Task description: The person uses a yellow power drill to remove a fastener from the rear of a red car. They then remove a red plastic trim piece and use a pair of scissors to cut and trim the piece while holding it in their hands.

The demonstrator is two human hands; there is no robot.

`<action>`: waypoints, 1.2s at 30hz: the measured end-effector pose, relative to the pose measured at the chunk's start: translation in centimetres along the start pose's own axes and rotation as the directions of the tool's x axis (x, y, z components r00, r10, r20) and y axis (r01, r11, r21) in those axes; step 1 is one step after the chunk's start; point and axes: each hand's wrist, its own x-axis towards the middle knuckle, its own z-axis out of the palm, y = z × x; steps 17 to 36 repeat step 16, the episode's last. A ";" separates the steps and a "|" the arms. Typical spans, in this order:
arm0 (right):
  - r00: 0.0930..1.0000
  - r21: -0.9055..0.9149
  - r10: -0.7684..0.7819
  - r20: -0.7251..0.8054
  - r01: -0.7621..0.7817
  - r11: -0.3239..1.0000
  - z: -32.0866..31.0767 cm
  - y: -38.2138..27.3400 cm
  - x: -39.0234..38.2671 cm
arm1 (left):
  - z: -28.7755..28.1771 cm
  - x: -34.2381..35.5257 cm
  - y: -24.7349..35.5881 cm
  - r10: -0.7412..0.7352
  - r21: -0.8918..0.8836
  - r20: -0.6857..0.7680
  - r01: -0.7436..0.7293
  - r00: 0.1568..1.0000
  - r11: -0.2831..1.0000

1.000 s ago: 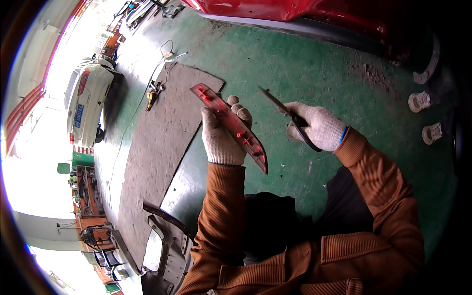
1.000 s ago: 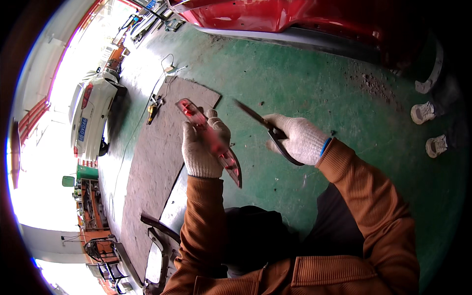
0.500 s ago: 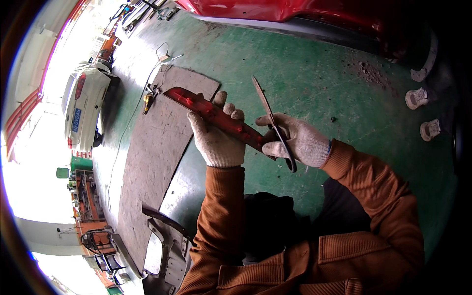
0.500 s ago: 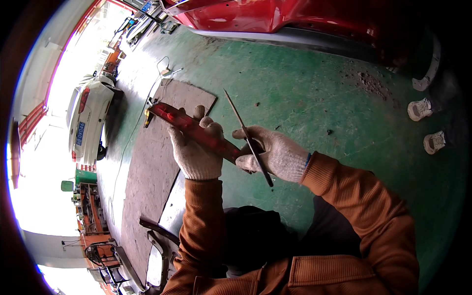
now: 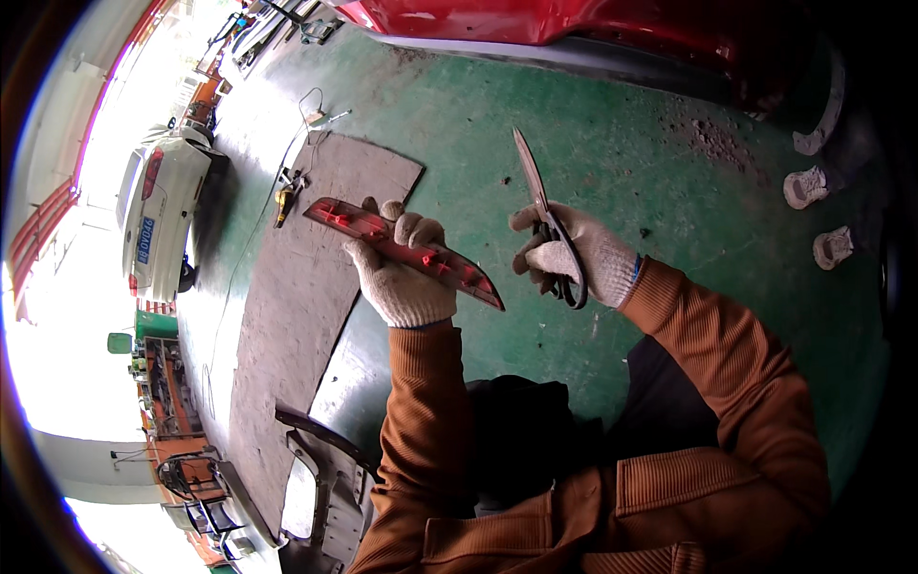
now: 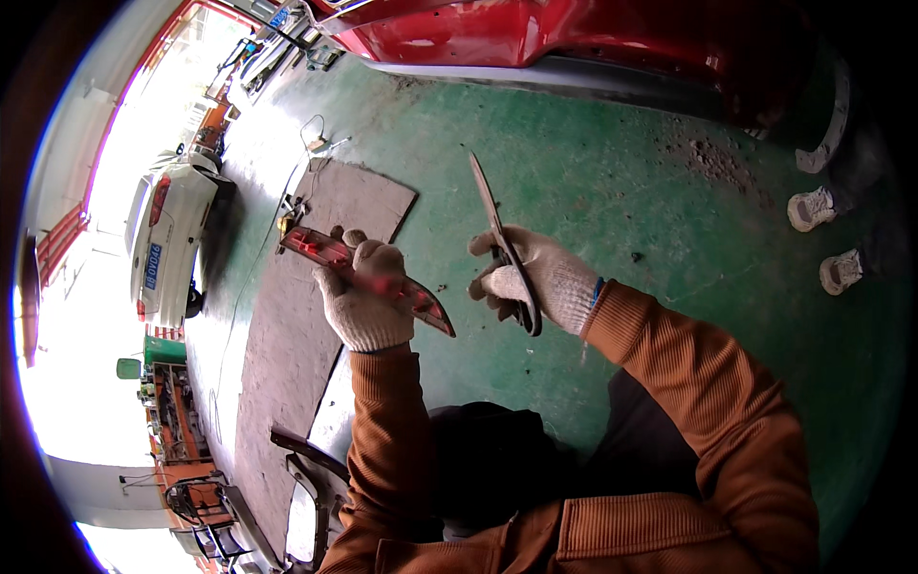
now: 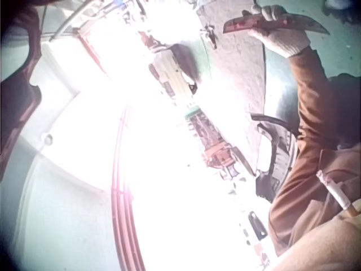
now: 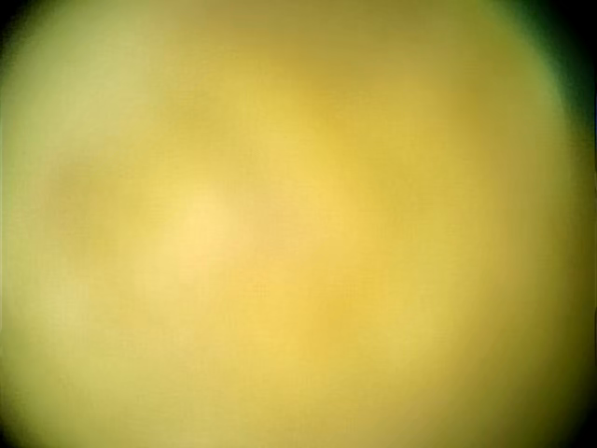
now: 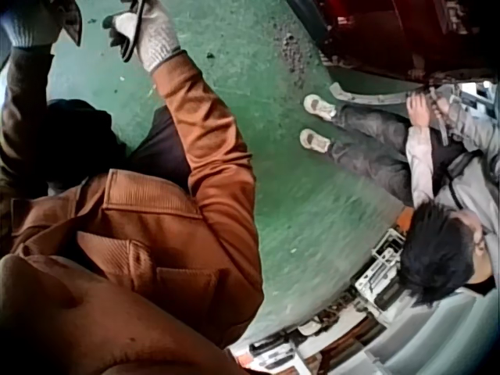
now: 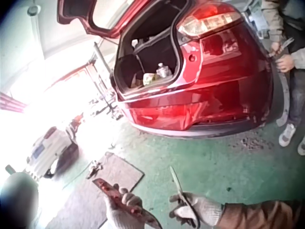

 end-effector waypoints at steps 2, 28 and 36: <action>0.997 -0.055 -0.067 0.043 0.070 0.996 0.6 -0.1 -0.1 | 0.4 -0.1 -0.9 -0.020 -0.054 0.018 0.021 1.000 0.998; 0.895 -0.263 0.229 0.383 -0.132 0.956 -2.5 -0.7 0.8 | 2.3 -0.7 -2.5 -0.399 0.543 -0.136 0.405 0.907 0.736; 0.895 -0.263 0.229 0.383 -0.132 0.956 -2.5 -0.7 0.8 | 2.3 -0.7 -2.5 -0.399 0.543 -0.136 0.405 0.907 0.736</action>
